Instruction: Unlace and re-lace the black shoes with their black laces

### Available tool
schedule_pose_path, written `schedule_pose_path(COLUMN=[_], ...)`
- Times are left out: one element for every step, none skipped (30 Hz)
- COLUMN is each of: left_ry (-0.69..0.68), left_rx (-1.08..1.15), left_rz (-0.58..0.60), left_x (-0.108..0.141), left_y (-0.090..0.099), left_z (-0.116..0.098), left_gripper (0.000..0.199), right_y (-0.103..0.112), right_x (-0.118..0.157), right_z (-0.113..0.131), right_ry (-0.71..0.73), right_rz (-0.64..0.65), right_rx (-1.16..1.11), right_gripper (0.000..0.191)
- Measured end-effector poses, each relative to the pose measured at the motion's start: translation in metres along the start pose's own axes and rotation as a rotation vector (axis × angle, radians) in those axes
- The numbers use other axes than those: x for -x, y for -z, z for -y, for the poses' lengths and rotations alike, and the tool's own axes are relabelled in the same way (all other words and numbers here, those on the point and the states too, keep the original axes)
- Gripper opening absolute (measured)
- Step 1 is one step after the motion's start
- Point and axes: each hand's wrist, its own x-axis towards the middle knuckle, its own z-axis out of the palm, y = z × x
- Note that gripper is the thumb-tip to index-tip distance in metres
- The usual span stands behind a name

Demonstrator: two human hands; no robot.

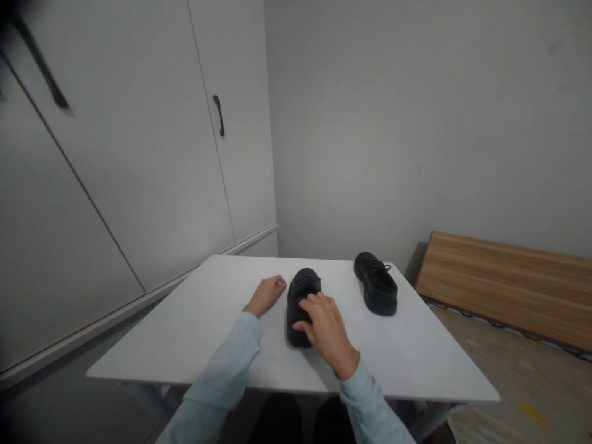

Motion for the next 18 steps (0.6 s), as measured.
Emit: schedule_pose_path(left_ry=[0.001,-0.001,-0.007,-0.015,-0.022,-0.027,-0.03,-0.029,-0.026,-0.024,-0.024,-0.026,-0.029,-0.033,-0.035,-0.034,-0.032,-0.031], left_rx=[0.001,0.001,0.002,0.003,0.005,0.006,0.006,0.005,0.003,0.003,0.004,0.007,0.011,0.015,0.016,0.014,0.011,0.007], left_rz=[-0.002,-0.004,-0.007,-0.01,-0.013,-0.014,-0.014,-0.012,-0.01,-0.006,-0.003,-0.002,-0.003,-0.003,-0.005,-0.006,-0.006,-0.006], left_x=[0.0,-0.001,-0.001,-0.001,-0.002,-0.002,-0.002,-0.003,-0.003,-0.003,-0.003,-0.003,-0.003,-0.003,-0.003,-0.003,-0.003,-0.003], left_y=[-0.001,-0.001,-0.002,-0.003,-0.004,-0.005,-0.005,-0.005,-0.004,-0.004,-0.004,-0.003,-0.003,-0.003,-0.003,-0.003,-0.003,-0.003], left_z=[0.0,0.001,0.002,0.003,0.003,0.004,0.004,0.005,0.005,0.005,0.004,0.004,0.004,0.004,0.004,0.004,0.004,0.004], left_gripper=[0.021,0.021,0.021,0.021,0.021,0.021,0.021,0.022,0.022,0.022,0.022,0.022,0.022,0.022,0.022,0.021,0.021,0.021], right_y=[0.004,0.007,0.008,0.009,0.008,0.007,0.005,0.003,0.0,-0.003,-0.006,-0.008,-0.01,-0.012,-0.014,-0.015,-0.016,-0.017], right_x=[-0.004,-0.008,-0.012,-0.015,-0.018,-0.021,-0.023,-0.025,-0.026,-0.026,-0.026,-0.026,-0.025,-0.023,-0.022,-0.021,-0.019,-0.017], right_z=[-0.006,-0.012,-0.019,-0.026,-0.034,-0.042,-0.051,-0.061,-0.07,-0.079,-0.088,-0.097,-0.105,-0.113,-0.119,-0.126,-0.131,-0.136], right_ry=[0.004,0.009,0.016,0.02,0.015,0.01,0.004,0.001,0.003,0.008,0.01,0.013,0.01,0.008,0.003,-0.005,-0.021,-0.035], right_rz=[0.007,0.018,0.019,0.015,0.005,-0.005,-0.012,-0.015,-0.024,-0.035,-0.054,-0.078,-0.106,-0.13,-0.15,-0.165,-0.178,-0.19], right_rx=[0.023,0.049,0.078,0.106,0.136,0.16,0.184,0.209,0.234,0.256,0.272,0.283,0.289,0.293,0.293,0.295,0.298,0.299], right_gripper=[0.016,0.014,0.013,0.012,0.012,0.012,0.011,0.01,0.008,0.007,0.006,0.005,0.005,0.005,0.005,0.007,0.009,0.011])
